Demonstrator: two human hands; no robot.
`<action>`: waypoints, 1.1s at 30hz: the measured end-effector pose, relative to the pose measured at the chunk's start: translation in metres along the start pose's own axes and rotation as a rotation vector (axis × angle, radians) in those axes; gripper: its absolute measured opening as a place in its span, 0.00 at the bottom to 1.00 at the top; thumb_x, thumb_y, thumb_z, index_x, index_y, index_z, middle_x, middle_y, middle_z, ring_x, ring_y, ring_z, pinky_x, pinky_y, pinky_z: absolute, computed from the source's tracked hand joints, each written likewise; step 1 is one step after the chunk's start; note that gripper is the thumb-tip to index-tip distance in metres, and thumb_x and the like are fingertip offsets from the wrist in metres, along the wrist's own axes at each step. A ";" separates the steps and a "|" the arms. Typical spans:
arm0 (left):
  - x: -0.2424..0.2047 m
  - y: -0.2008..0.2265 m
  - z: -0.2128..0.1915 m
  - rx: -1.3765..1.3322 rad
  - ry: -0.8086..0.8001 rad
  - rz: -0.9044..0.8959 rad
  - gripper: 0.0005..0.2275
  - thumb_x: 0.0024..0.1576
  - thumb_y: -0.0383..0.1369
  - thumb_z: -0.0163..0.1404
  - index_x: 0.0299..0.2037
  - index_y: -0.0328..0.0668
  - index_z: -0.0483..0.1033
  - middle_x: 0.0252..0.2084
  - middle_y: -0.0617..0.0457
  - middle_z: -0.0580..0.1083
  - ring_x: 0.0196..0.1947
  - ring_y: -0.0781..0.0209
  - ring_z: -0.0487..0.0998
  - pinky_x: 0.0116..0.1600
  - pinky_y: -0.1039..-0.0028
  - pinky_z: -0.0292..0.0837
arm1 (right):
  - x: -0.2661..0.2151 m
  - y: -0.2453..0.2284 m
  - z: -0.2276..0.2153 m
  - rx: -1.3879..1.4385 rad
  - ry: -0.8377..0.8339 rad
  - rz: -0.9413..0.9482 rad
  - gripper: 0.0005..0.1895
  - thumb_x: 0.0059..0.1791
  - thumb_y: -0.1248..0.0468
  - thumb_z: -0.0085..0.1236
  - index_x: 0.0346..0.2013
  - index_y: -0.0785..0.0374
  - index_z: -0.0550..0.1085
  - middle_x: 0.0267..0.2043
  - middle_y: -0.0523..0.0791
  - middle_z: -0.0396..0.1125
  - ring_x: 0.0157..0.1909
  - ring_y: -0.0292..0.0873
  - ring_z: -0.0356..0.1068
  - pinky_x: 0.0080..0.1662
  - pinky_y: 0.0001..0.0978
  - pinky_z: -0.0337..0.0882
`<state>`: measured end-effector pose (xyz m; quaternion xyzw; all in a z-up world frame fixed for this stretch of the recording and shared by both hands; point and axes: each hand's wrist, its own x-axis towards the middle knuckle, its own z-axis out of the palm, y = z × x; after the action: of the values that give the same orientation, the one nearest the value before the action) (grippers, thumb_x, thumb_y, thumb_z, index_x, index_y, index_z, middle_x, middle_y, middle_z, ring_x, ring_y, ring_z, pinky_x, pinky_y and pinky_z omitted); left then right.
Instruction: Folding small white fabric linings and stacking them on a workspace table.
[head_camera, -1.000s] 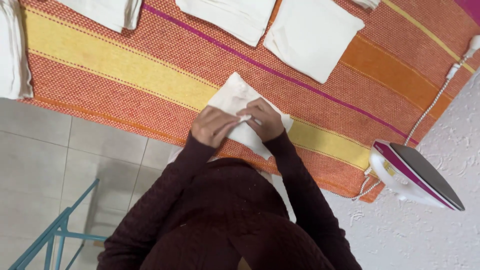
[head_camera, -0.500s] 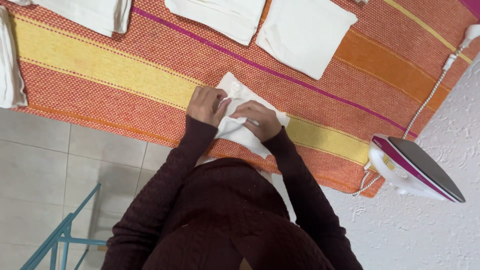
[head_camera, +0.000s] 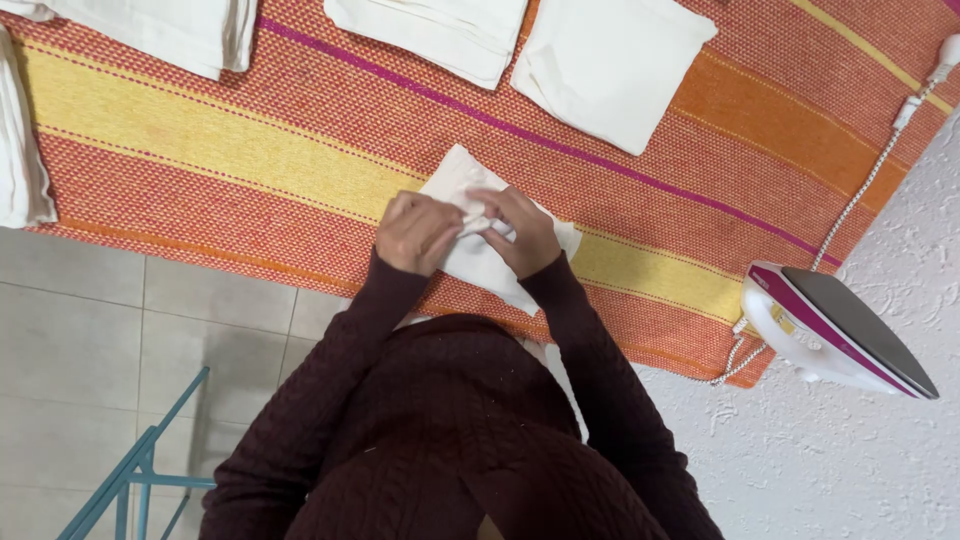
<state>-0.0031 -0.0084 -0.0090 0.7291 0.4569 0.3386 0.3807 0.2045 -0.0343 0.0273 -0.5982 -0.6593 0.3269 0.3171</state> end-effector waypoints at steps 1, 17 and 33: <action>-0.005 -0.003 0.002 -0.059 -0.028 -0.030 0.03 0.55 0.34 0.63 0.36 0.53 0.83 0.34 0.60 0.78 0.40 0.60 0.75 0.50 0.75 0.71 | -0.005 0.009 0.002 -0.039 0.005 -0.036 0.11 0.45 0.67 0.69 0.40 0.59 0.78 0.36 0.43 0.70 0.38 0.47 0.73 0.44 0.36 0.75; 0.024 0.004 0.000 0.155 0.061 0.072 0.07 0.55 0.34 0.65 0.32 0.45 0.79 0.35 0.56 0.74 0.39 0.54 0.74 0.46 0.68 0.72 | -0.016 0.011 0.000 0.106 -0.021 -0.022 0.15 0.41 0.76 0.63 0.34 0.52 0.79 0.50 0.40 0.70 0.48 0.46 0.73 0.53 0.38 0.72; 0.006 0.042 -0.019 -0.344 -0.337 -0.199 0.23 0.53 0.36 0.64 0.56 0.41 0.70 0.48 0.42 0.78 0.50 0.42 0.80 0.56 0.56 0.76 | -0.027 0.010 -0.015 0.121 -0.093 0.007 0.11 0.44 0.73 0.66 0.35 0.53 0.77 0.41 0.40 0.76 0.45 0.46 0.76 0.54 0.39 0.71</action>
<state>0.0001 -0.0104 0.0373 0.6511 0.3922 0.2462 0.6014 0.2248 -0.0601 0.0277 -0.5644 -0.6503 0.3947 0.3206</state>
